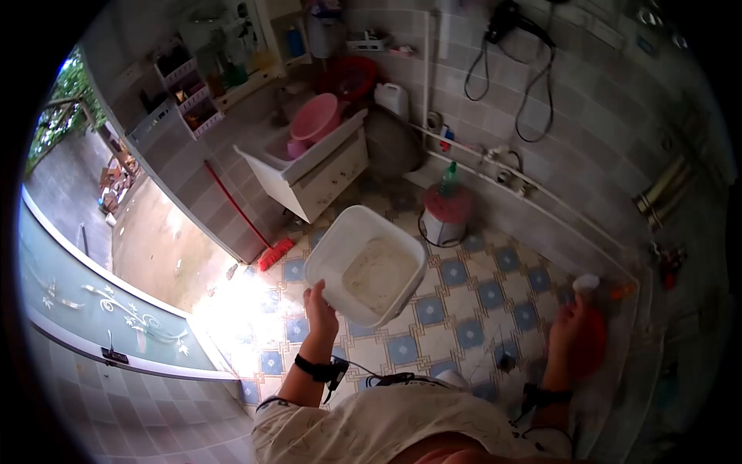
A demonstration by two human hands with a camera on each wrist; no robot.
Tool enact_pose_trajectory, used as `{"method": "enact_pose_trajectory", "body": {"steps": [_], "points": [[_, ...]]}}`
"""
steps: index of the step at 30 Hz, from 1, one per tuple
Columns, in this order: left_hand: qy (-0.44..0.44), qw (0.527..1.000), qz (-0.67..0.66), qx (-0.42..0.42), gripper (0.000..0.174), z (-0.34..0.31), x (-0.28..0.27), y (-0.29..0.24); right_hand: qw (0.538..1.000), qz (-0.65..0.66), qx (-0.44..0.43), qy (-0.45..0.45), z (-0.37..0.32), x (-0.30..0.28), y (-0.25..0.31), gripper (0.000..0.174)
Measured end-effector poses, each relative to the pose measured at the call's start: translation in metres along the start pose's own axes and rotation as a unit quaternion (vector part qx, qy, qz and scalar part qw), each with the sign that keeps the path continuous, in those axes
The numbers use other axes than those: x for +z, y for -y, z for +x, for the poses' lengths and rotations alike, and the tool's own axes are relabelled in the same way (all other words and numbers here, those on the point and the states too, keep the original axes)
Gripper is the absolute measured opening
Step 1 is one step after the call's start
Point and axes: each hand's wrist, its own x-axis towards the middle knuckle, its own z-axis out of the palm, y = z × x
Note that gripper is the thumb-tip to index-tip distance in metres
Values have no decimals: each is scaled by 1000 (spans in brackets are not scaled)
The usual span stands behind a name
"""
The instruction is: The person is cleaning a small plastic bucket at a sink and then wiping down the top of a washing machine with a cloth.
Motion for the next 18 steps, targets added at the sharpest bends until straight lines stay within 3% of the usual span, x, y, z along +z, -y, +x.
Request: {"method": "enact_pose_trajectory", "body": {"steps": [1,2,5,9,14,16,18], "points": [[-32,999,-22,23,33,13,-3,-3,999,24,28,37,16,25,4,45],[-40,999,-24,28,35,25,-10,-7,997,28,-56,38,27,50,25,46],[-56,995,-57,60,38,64,-21,-10,992,12,-106,69,73,115,21,46],[-122,979,-114,115,37,109,-6,-21,988,13,-117,98,140,211,19,45],[-181,962,-122,166,34,150,21,-47,982,26,-32,185,222,364,42,38],[-193,954,-126,191,34,171,18,-53,939,26,-135,315,237,431,77,33],[-223,941,-135,216,33,182,31,-65,894,54,-146,421,250,517,82,30]]}}
